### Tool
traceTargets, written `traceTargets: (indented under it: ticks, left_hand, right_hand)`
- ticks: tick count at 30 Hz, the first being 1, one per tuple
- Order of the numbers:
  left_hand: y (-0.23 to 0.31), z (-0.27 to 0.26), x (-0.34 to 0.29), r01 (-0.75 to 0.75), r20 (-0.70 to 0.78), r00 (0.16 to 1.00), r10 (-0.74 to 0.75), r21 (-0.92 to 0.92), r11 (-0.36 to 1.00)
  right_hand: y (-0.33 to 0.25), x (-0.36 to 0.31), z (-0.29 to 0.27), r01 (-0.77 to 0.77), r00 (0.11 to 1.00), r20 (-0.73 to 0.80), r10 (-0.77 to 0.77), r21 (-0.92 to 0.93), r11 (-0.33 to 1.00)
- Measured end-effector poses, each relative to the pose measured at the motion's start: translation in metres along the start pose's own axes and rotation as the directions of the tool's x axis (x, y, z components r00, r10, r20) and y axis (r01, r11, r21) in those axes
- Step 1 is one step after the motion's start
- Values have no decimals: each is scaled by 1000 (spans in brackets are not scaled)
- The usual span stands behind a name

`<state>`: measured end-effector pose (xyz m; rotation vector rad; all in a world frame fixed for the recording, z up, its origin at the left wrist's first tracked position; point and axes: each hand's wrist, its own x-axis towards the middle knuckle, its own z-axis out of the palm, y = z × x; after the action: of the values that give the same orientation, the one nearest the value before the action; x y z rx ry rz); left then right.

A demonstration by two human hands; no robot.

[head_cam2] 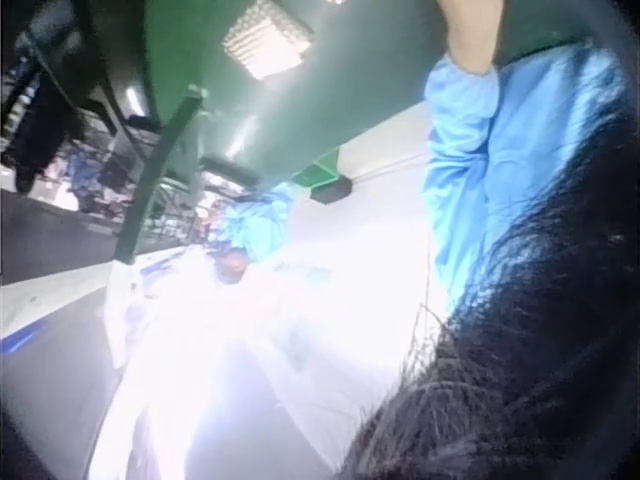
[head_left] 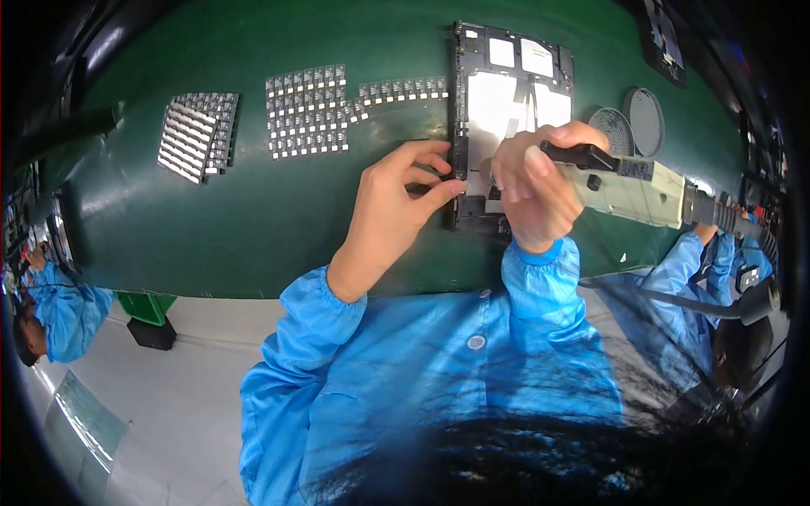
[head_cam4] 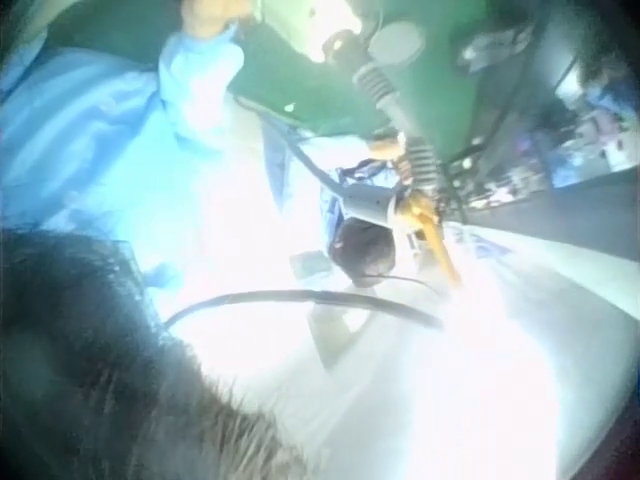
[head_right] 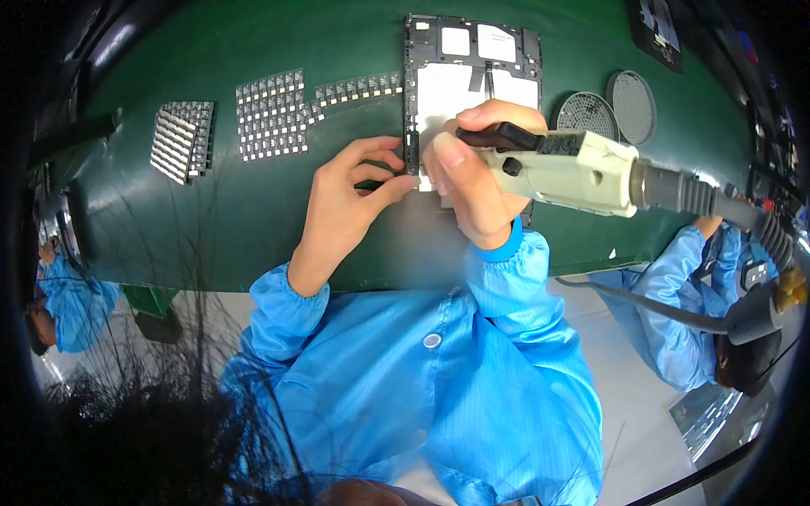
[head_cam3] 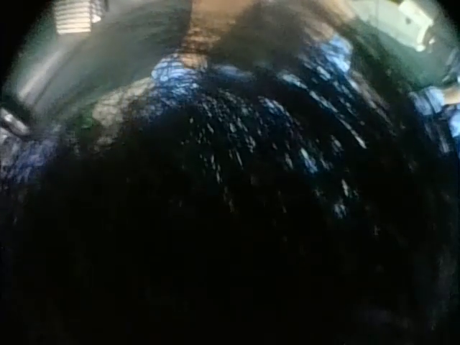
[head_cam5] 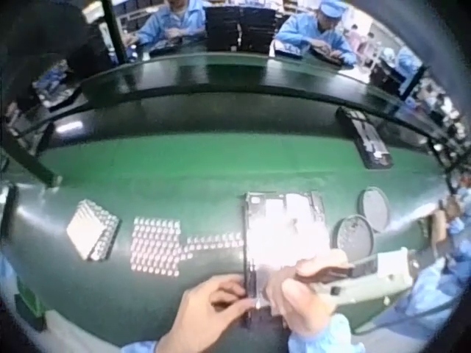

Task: The person assembles tablet devices along a conveyor line, picking tablet frames, attaching small electronic components onto each frame by hand, driving screws into them with an electric screwdriver, and placing the frames onto the upper conveyor track.

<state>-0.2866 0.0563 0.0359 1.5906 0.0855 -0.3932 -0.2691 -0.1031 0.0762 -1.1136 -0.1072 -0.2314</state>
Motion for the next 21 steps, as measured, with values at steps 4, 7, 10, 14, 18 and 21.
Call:
traceTargets:
  ticks: [4,7,10,14,18,21]
  left_hand:
    - [-4,0,1,-6,6,1000,6,-54,999]
    - [-3,0,1,-42,-12,999,42,-39,998]
    - [-2,0,2,-24,-6,1000,23,-42,999]
    - [-4,0,3,-22,-13,1000,21,-34,999]
    - [-5,1,2,-31,-19,999,30,-36,999]
    - [-8,1,2,-37,-23,999,36,-57,998]
  right_hand:
    - [4,-1,-1,22,997,70,-25,50,999]
    - [5,0,2,20,996,81,-24,49,999]
    - [8,0,1,20,994,109,-25,45,999]
    - [11,0,1,13,992,126,-20,55,998]
    - [12,0,0,5,991,136,-11,45,999]
    - [13,1,-1,7,983,184,3,-56,998]
